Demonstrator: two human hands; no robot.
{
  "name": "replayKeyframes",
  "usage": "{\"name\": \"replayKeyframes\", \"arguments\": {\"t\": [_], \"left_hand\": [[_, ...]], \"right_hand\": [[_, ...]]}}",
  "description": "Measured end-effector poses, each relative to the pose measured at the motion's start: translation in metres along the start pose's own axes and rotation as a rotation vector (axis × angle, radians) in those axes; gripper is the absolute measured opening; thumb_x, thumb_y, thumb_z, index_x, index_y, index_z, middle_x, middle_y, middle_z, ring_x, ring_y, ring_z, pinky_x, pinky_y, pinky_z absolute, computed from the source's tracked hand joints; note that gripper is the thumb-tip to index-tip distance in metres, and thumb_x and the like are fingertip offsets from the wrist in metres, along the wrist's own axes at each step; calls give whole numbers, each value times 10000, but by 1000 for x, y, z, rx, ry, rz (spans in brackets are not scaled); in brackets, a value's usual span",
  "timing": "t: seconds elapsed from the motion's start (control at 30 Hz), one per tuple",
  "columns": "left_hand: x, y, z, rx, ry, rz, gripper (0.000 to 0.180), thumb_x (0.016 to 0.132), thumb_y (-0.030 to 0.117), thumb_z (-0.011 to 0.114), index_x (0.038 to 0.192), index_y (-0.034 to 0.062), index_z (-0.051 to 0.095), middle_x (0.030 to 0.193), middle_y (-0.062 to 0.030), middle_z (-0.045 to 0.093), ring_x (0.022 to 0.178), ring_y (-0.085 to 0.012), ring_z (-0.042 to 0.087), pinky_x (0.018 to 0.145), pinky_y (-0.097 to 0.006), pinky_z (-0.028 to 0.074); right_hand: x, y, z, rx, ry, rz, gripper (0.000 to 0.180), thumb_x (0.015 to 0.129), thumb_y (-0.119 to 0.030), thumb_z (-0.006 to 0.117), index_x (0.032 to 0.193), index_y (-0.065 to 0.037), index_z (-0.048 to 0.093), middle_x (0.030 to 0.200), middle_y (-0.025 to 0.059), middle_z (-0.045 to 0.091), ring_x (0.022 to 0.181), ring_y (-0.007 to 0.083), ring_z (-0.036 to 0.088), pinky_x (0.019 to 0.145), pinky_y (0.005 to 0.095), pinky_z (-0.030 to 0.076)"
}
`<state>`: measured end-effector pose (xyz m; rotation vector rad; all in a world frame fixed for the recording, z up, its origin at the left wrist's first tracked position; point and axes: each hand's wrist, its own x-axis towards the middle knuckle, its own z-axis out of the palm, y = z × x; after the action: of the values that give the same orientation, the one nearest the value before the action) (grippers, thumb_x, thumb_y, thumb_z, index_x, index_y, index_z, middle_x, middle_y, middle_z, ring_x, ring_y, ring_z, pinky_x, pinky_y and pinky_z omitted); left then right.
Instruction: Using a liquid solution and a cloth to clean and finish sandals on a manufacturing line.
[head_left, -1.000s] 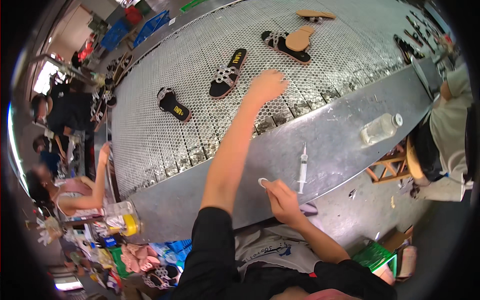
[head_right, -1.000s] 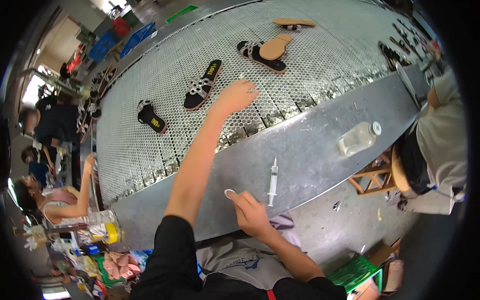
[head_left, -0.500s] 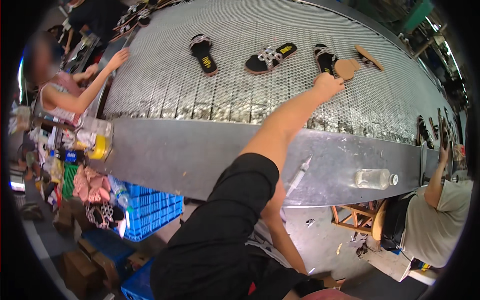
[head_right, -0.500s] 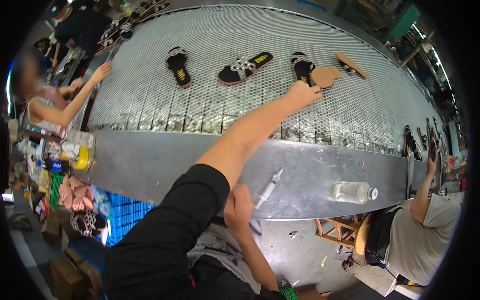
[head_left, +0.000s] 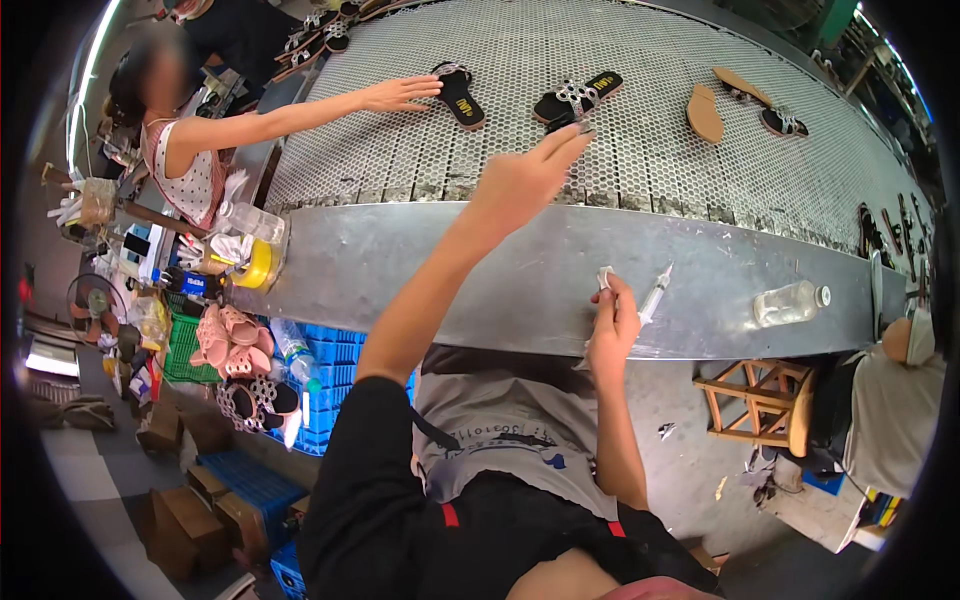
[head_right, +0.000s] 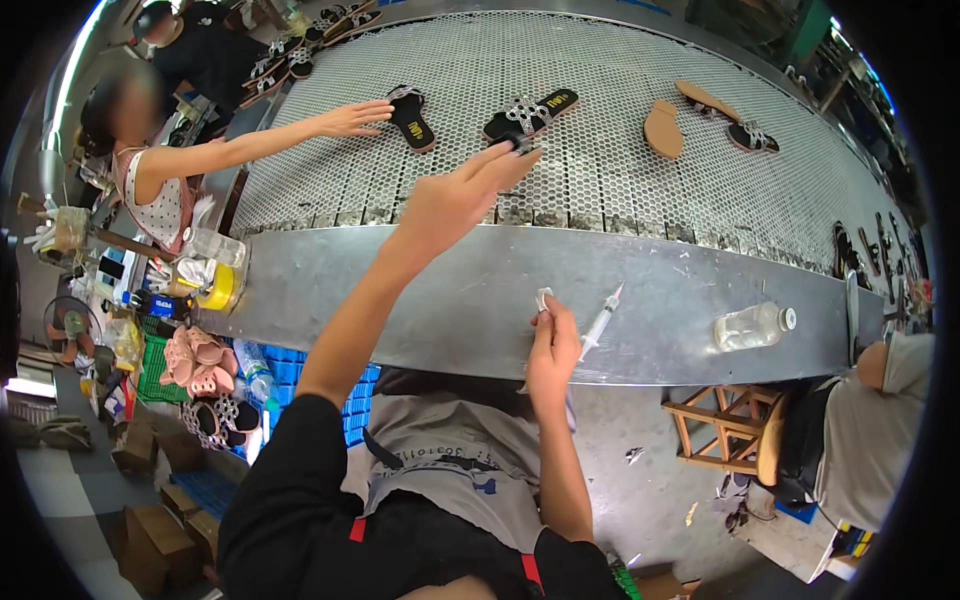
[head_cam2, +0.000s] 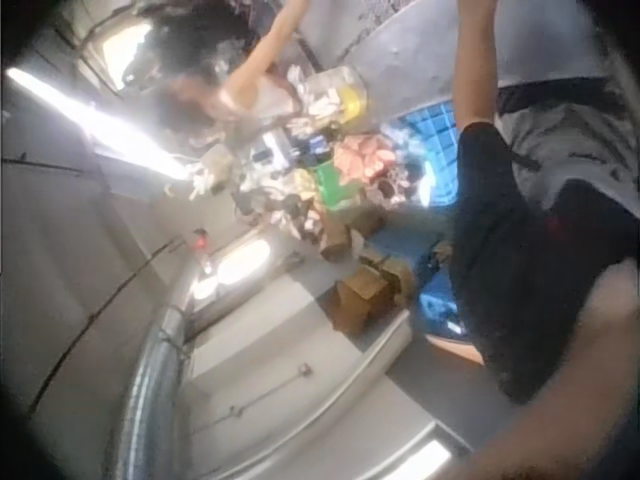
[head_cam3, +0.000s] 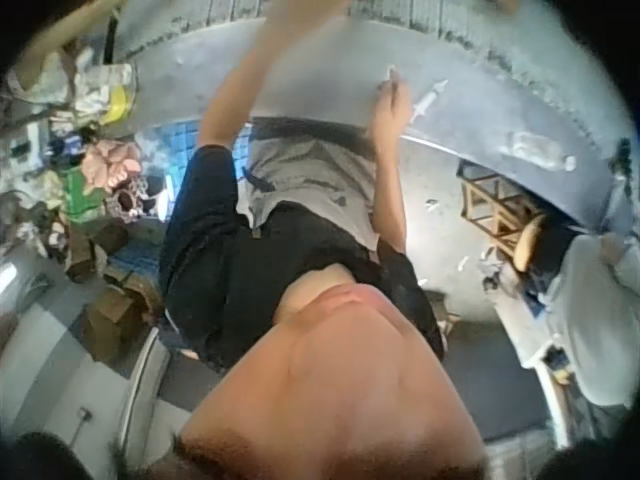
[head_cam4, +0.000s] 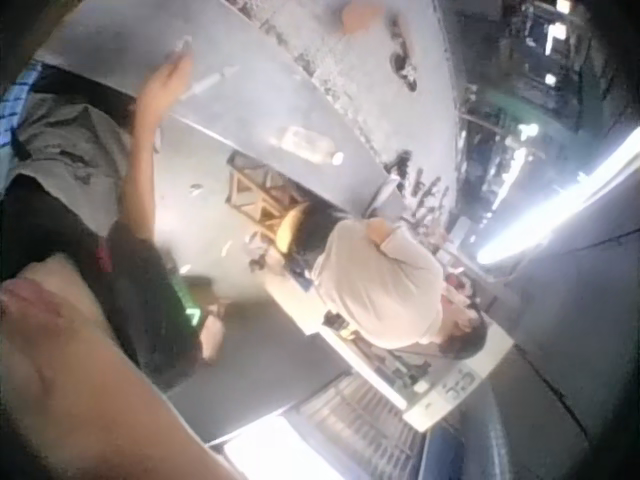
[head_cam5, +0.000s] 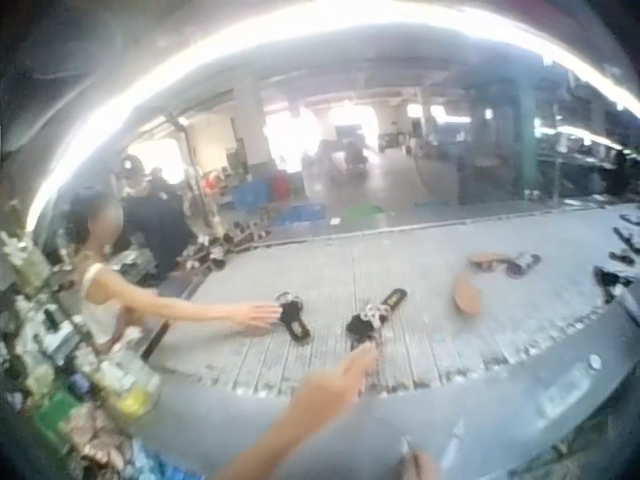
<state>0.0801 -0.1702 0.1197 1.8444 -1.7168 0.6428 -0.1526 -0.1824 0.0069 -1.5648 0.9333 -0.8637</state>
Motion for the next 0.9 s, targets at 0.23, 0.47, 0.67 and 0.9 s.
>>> {"name": "replayKeyframes", "arguments": {"t": [0.23,0.47,0.67,0.9], "left_hand": [[-90,41,-134,309,7,301,168,733,103,677,897,128,654,1127,9,705,538,-81,501,493,-217,405],[-156,56,-49,12,-426,600,62,812,215,602,841,162,585,972,27,585,709,-95,530,644,-255,423],[-149,74,-71,-80,-438,235,259,836,190,634,1091,141,628,1254,-26,596,941,-165,594,819,-337,460],[-187,59,-114,89,-331,-494,670,750,346,824,1356,191,584,1411,-19,538,1307,-243,503,1111,-670,234]], "right_hand": [[-7,17,0,53,2,-57,283,1029,-118,526,1288,-43,609,869,2,602,589,12,361,515,205,297],[-7,1,0,50,28,25,334,1015,-85,533,1333,-8,598,928,32,643,720,54,454,638,214,387],[-3,-4,-2,115,3,62,355,1016,-67,530,1362,-31,600,943,18,652,680,36,420,603,196,351],[-31,-11,-10,-186,-312,-184,377,1001,-60,542,1372,-84,599,920,37,649,665,146,552,576,300,441]]}}
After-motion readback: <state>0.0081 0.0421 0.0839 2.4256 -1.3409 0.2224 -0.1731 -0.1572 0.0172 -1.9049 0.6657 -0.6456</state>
